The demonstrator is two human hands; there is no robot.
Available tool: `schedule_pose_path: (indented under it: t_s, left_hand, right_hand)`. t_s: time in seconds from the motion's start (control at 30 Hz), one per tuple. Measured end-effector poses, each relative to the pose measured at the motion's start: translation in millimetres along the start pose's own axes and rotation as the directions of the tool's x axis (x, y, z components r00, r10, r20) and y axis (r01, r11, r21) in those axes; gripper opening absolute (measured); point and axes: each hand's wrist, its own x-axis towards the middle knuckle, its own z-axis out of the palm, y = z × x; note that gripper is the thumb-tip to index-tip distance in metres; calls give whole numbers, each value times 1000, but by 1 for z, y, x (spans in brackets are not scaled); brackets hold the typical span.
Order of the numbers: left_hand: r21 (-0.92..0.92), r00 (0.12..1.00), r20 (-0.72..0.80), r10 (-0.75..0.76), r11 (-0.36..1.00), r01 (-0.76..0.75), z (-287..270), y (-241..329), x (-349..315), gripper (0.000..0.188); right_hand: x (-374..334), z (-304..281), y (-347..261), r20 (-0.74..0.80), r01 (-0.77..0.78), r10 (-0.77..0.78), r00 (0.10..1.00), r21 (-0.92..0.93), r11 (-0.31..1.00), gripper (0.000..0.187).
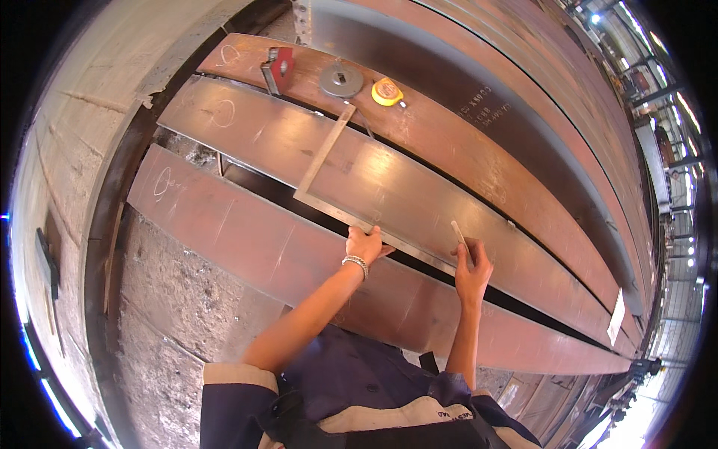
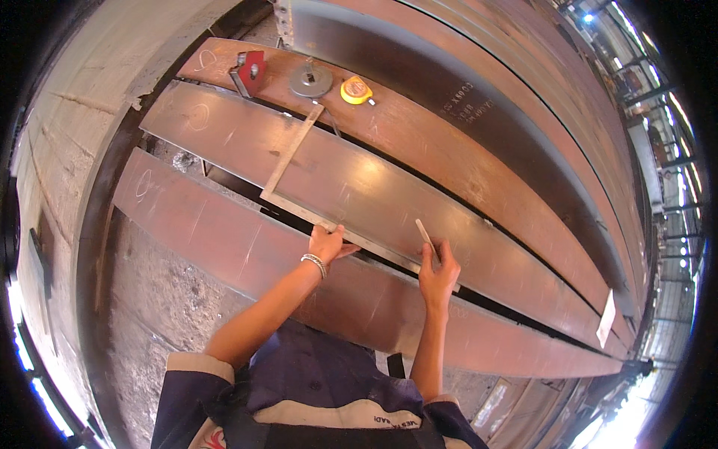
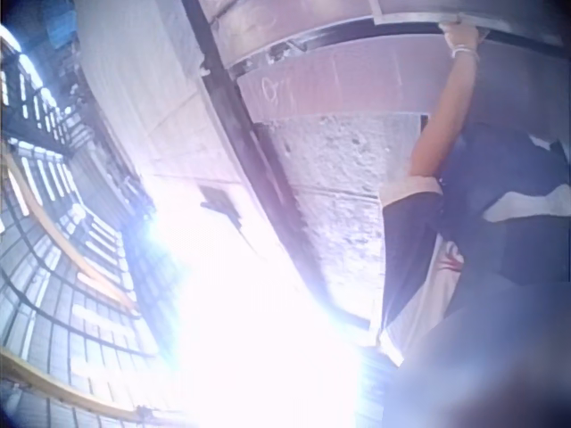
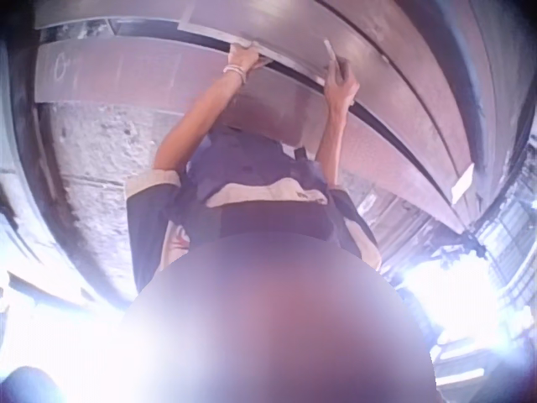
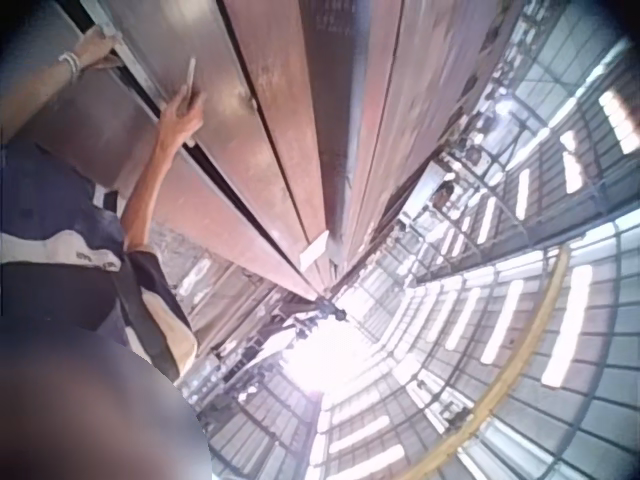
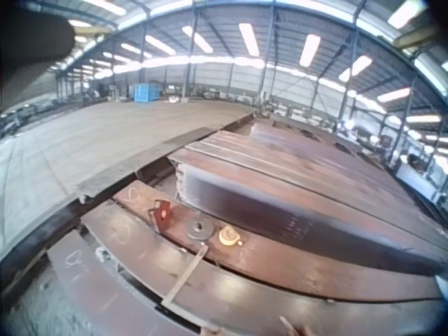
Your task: The person measures and marks long metal beams with a tape measure and chalk, then uses a square ruler to draw perpendicular lines. The person moves between beams, repositions tools, and continues marking multiple sections.
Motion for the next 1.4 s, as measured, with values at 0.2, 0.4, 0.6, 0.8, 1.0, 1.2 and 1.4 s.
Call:
schedule_pose_path:
  t_s: [0.2, 0.4, 0.6, 0.8, 1.0, 1.2, 1.4]
  left_hand:
    - [6, 1000, -3, -18, 1000, 18, 1, -6, 3, 38]
    - [-30, 985, 98, -145, 988, 148, 3, -5, 4, 43]
    - [-85, 986, 93, -136, 986, 144, 1, -5, -1, 40]
    - [-136, 974, 130, -184, 970, 202, -3, -3, -5, 35]
    - [-199, 967, 162, -196, 953, 227, -6, -3, -4, 32]
    - [-130, 969, 152, -194, 968, 215, -5, -3, -4, 28]
    - [-192, 972, 115, -205, 955, 224, -5, -1, -6, 34]
  right_hand:
    - [7, 15, -18, 61, -8, 9, 998, -20, 1000, 11]
    - [15, 40, -47, 109, 83, -78, 991, -44, 996, 11]
    - [18, 61, -66, 146, 144, -139, 980, -26, 989, 7]
    - [10, 74, -72, 154, 64, -49, 987, -93, 994, 8]
    - [9, 81, -80, 154, 47, -30, 988, -108, 993, 9]
    - [11, 92, -90, 158, 39, -21, 987, -111, 993, 10]
    - [21, 103, -103, 181, 101, -78, 980, -119, 988, 12]
